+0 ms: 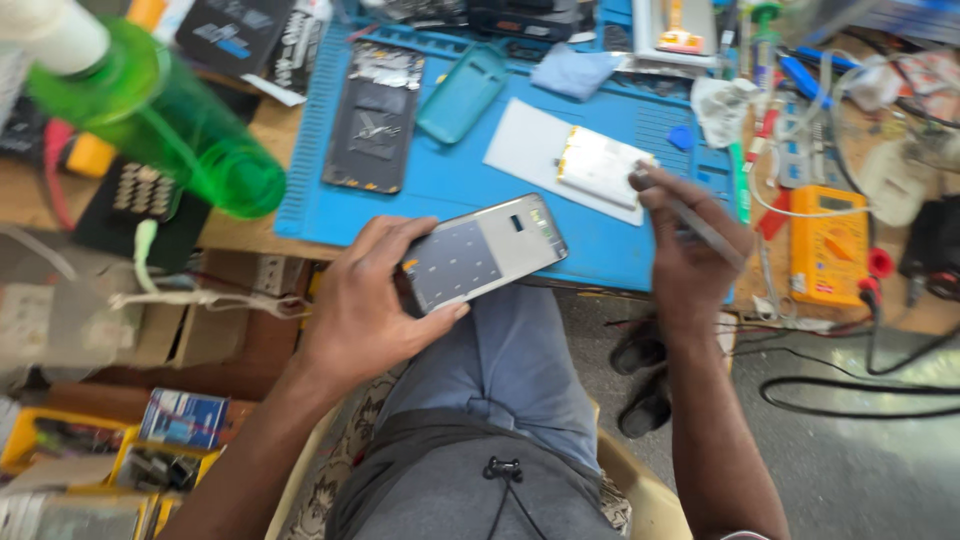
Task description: The person removes the battery from a disassembled smartphone, cleans the interior with a toothbrush, and reassembles the device by reconnecting internal components and placing the battery back inside.
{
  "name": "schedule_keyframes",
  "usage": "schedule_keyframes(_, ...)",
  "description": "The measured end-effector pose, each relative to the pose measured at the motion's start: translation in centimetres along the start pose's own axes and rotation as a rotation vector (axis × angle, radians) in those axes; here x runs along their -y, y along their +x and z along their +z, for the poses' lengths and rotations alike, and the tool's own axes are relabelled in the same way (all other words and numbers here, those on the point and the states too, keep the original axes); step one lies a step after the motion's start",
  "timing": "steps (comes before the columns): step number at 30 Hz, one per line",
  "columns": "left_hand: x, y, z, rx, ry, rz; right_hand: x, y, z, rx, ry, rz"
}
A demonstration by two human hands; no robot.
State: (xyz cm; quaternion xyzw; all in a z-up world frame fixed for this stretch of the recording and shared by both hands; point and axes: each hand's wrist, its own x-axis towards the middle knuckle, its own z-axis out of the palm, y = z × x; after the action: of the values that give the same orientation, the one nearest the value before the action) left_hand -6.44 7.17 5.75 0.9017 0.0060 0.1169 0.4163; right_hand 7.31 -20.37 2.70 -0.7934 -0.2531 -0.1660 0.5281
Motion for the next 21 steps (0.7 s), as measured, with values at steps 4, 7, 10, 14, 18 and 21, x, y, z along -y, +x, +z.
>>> schedule_keyframes(4,-1.5,0.4,-0.8,-0.006,-0.028,0.067,-1.8,2.3,-5.8,-0.028,-0.167,0.463)
schedule_keyframes(7,-2.3,1.7,-1.0,-0.037,0.053,0.213,-3.1,3.6,-8.6,0.238,-0.482,0.585)
schedule_keyframes(10,-1.6,2.7,-0.3,0.004,0.060,0.211,-4.6,4.0,-9.5,0.344,-0.627,0.511)
schedule_keyframes(14,0.3,4.2,1.9,0.021,0.050,0.297,-7.4,5.6,-10.9,0.129,-0.910,0.340)
schedule_keyframes(18,0.6,5.0,3.1,0.026,0.039,0.350,-10.8,7.3,-11.1,0.280,-0.906,0.308)
schedule_keyframes(21,0.9,5.3,3.6,0.050,0.058,0.331,-12.9,6.3,-11.5,0.238,-0.887,-0.187)
